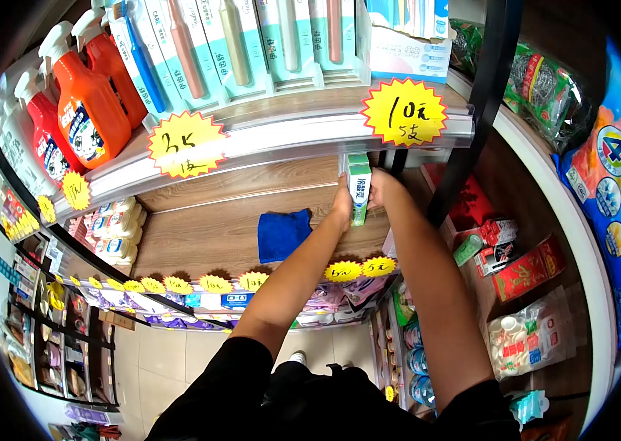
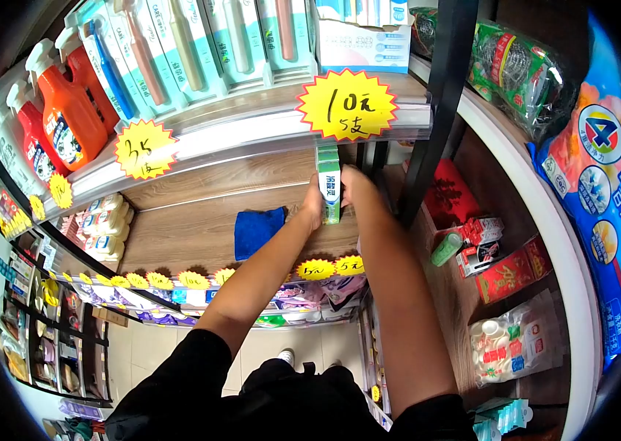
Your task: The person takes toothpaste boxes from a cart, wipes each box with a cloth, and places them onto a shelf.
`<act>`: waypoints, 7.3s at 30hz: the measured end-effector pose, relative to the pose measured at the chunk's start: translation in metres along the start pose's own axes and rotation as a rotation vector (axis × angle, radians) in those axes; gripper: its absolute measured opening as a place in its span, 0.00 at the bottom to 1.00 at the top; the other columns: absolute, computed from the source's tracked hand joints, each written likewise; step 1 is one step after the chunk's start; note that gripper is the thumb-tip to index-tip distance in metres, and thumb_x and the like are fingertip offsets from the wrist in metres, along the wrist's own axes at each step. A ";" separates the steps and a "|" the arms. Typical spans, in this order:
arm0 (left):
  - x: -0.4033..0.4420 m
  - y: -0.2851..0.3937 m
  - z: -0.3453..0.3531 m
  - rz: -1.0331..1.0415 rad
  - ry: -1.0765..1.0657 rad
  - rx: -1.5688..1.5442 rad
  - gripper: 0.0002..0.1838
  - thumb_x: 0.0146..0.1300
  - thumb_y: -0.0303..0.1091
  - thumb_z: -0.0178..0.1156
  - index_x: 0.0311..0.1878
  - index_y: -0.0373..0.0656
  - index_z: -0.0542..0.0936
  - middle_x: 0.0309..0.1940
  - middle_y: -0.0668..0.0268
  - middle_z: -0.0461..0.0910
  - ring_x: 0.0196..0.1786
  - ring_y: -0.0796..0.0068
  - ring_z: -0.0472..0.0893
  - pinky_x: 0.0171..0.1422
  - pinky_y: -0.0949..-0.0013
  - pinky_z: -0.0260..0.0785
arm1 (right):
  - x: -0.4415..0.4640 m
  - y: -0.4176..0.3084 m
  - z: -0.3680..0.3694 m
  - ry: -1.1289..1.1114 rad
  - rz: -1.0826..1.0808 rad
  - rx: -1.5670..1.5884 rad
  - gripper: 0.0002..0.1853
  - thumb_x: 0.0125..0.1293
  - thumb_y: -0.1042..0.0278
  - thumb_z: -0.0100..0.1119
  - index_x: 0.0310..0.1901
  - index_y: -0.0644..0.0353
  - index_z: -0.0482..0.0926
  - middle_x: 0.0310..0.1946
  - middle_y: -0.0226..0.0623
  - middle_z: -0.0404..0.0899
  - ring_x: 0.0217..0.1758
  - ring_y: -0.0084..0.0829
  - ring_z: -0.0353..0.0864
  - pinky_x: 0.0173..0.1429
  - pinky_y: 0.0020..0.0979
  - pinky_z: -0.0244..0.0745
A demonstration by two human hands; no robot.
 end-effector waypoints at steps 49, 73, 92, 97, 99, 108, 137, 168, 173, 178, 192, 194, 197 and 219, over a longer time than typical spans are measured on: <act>-0.010 -0.009 -0.003 0.008 -0.026 0.038 0.43 0.76 0.70 0.26 0.76 0.46 0.67 0.69 0.58 0.73 0.70 0.60 0.70 0.77 0.58 0.55 | -0.006 0.002 -0.005 0.091 0.108 -0.038 0.52 0.67 0.16 0.24 0.74 0.55 0.64 0.71 0.57 0.67 0.75 0.66 0.62 0.74 0.74 0.45; -0.054 0.026 -0.115 0.556 0.366 1.142 0.25 0.60 0.39 0.66 0.61 0.43 0.78 0.57 0.47 0.79 0.62 0.43 0.75 0.70 0.50 0.67 | -0.161 -0.015 0.057 0.932 -1.135 -0.166 0.20 0.77 0.55 0.47 0.46 0.68 0.77 0.51 0.54 0.79 0.57 0.53 0.76 0.62 0.44 0.69; -0.080 0.073 -0.222 0.031 0.202 1.111 0.32 0.51 0.37 0.75 0.61 0.43 0.81 0.45 0.49 0.86 0.47 0.53 0.87 0.52 0.62 0.79 | -0.045 0.121 0.207 0.391 -0.294 -0.330 0.33 0.61 0.62 0.70 0.66 0.61 0.69 0.61 0.49 0.76 0.63 0.43 0.77 0.62 0.41 0.76; -0.130 0.115 -0.189 0.124 0.081 0.600 0.07 0.65 0.26 0.67 0.45 0.42 0.80 0.35 0.70 0.81 0.36 0.77 0.77 0.42 0.69 0.73 | -0.073 0.110 0.209 0.283 -0.383 0.194 0.33 0.58 0.66 0.72 0.65 0.57 0.71 0.52 0.38 0.79 0.51 0.29 0.79 0.45 0.35 0.77; -0.159 0.137 -0.189 0.194 -0.032 0.479 0.08 0.67 0.28 0.67 0.47 0.43 0.79 0.38 0.70 0.80 0.39 0.78 0.77 0.47 0.71 0.71 | -0.116 0.099 0.213 0.217 -0.467 0.177 0.33 0.60 0.66 0.71 0.67 0.58 0.71 0.51 0.37 0.79 0.52 0.28 0.79 0.49 0.32 0.76; -0.353 0.140 -0.211 0.070 -0.232 0.086 0.18 0.64 0.27 0.70 0.56 0.42 0.77 0.46 0.68 0.82 0.48 0.77 0.81 0.57 0.70 0.75 | -0.226 0.214 0.250 -0.369 -0.361 0.187 0.37 0.67 0.57 0.70 0.71 0.66 0.66 0.64 0.37 0.74 0.64 0.27 0.73 0.68 0.33 0.69; -0.948 0.051 -0.600 0.261 1.215 0.139 0.10 0.75 0.35 0.59 0.51 0.42 0.81 0.35 0.69 0.84 0.37 0.80 0.80 0.37 0.74 0.70 | -0.432 0.475 0.760 -1.027 0.127 0.022 0.25 0.71 0.69 0.61 0.66 0.64 0.70 0.61 0.38 0.78 0.65 0.34 0.77 0.70 0.38 0.70; -1.008 0.376 -1.174 0.460 1.277 -0.040 0.13 0.71 0.35 0.66 0.53 0.39 0.81 0.42 0.67 0.83 0.44 0.78 0.80 0.51 0.71 0.74 | -0.278 0.470 1.468 -1.381 0.378 -0.159 0.25 0.73 0.63 0.62 0.66 0.64 0.71 0.57 0.36 0.78 0.58 0.28 0.79 0.65 0.33 0.74; -1.015 0.425 -1.292 0.412 1.208 -0.059 0.15 0.75 0.40 0.59 0.57 0.41 0.80 0.44 0.68 0.82 0.45 0.75 0.80 0.50 0.70 0.74 | -0.226 0.493 1.574 -1.238 0.338 -0.015 0.21 0.72 0.67 0.61 0.63 0.65 0.73 0.55 0.36 0.81 0.57 0.29 0.81 0.63 0.34 0.76; -1.035 0.457 -1.425 0.362 1.172 -0.031 0.14 0.79 0.42 0.53 0.46 0.42 0.80 0.41 0.67 0.83 0.44 0.74 0.82 0.47 0.70 0.74 | -0.185 0.495 1.676 -1.094 0.386 0.152 0.21 0.74 0.62 0.58 0.64 0.62 0.73 0.56 0.36 0.80 0.58 0.31 0.82 0.64 0.33 0.75; -1.041 0.569 -1.634 0.319 1.047 -0.109 0.11 0.77 0.39 0.52 0.47 0.42 0.79 0.43 0.63 0.85 0.46 0.72 0.83 0.51 0.67 0.73 | 0.022 0.394 1.951 -0.632 -0.257 0.095 0.26 0.71 0.48 0.62 0.60 0.62 0.78 0.51 0.36 0.82 0.56 0.31 0.80 0.57 0.33 0.76; -1.031 0.584 -1.663 0.324 1.042 -0.078 0.10 0.76 0.37 0.52 0.49 0.42 0.78 0.44 0.62 0.85 0.47 0.71 0.83 0.52 0.67 0.74 | 0.062 0.371 2.000 -0.554 -0.347 0.006 0.26 0.71 0.48 0.63 0.58 0.63 0.78 0.50 0.37 0.82 0.54 0.33 0.81 0.57 0.34 0.76; -1.014 0.619 -1.697 0.345 1.073 -0.052 0.10 0.76 0.37 0.52 0.48 0.42 0.78 0.44 0.63 0.84 0.46 0.71 0.83 0.52 0.66 0.73 | 0.139 0.343 2.079 -0.389 -0.580 -0.203 0.26 0.70 0.49 0.63 0.56 0.65 0.78 0.49 0.42 0.83 0.51 0.37 0.83 0.56 0.36 0.76; -0.932 0.685 -1.823 0.196 1.114 -0.124 0.13 0.77 0.41 0.54 0.47 0.41 0.80 0.42 0.65 0.84 0.46 0.73 0.83 0.51 0.68 0.73 | 0.295 0.264 2.332 -0.421 -1.325 -1.348 0.31 0.53 0.65 0.72 0.59 0.50 0.69 0.51 0.44 0.80 0.57 0.52 0.78 0.57 0.49 0.77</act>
Point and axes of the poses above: each hand's wrist, its own x-axis towards the middle knuckle, its own z-axis out of the palm, y = z × x, the point moved 2 cm from there along x, towards the middle knuckle
